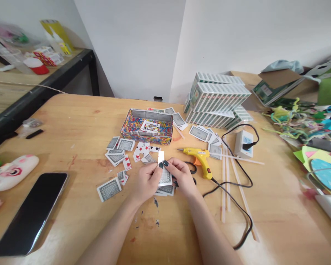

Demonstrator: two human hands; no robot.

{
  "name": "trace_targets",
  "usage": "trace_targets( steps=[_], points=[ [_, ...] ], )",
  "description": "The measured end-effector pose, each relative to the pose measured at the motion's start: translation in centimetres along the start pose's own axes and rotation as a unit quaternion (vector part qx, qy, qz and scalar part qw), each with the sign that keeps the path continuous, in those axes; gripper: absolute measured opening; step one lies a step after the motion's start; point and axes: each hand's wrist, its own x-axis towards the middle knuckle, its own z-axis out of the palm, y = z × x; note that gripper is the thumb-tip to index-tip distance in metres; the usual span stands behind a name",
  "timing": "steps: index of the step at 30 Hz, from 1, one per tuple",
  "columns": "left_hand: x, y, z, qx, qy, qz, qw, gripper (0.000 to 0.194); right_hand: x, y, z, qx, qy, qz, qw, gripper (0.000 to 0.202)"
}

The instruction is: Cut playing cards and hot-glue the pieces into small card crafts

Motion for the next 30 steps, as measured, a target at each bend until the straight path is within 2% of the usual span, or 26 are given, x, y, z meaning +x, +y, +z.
trace_targets(
  steps=[7, 16, 21, 26, 28, 30],
  points=[
    [0.4, -0.3, 0.0, -0.021, -0.022, 0.019, 0.999, 0.031, 0.0, 0.1, 0.0, 0.011, 0.043, -0.026, 0.999, 0.028],
    [0.9, -2.6, -0.3, -0.075, -0.061, 0.030, 0.995, 0.030, 0.3, 0.5, 0.0, 0.002, 0.059, -0.035, 0.998, 0.030],
    [0.9, -3.1, -0.4, -0.100, -0.053, 0.007, 0.994, 0.030, 0.4, 0.5, 0.1, -0.007, 0.038, -0.045, 0.998, 0.028],
    [1.3, -2.9, -0.6, -0.087, -0.054, 0.025, 0.994, 0.032, 0.1, 0.0, 0.1, -0.027, 0.055, -0.073, 0.995, 0.027],
    [1.6, -2.9, -0.9, -0.097, -0.033, 0.030, 0.994, 0.029, 0.0, -0.2, 0.0, -0.034, 0.041, -0.088, 0.995, 0.026],
    [2.0, -3.1, -1.5, -0.116, 0.017, 0.030, 0.993, 0.024, -0.2, -0.4, 0.0, -0.040, 0.028, -0.099, 0.994, 0.026]
  ],
)
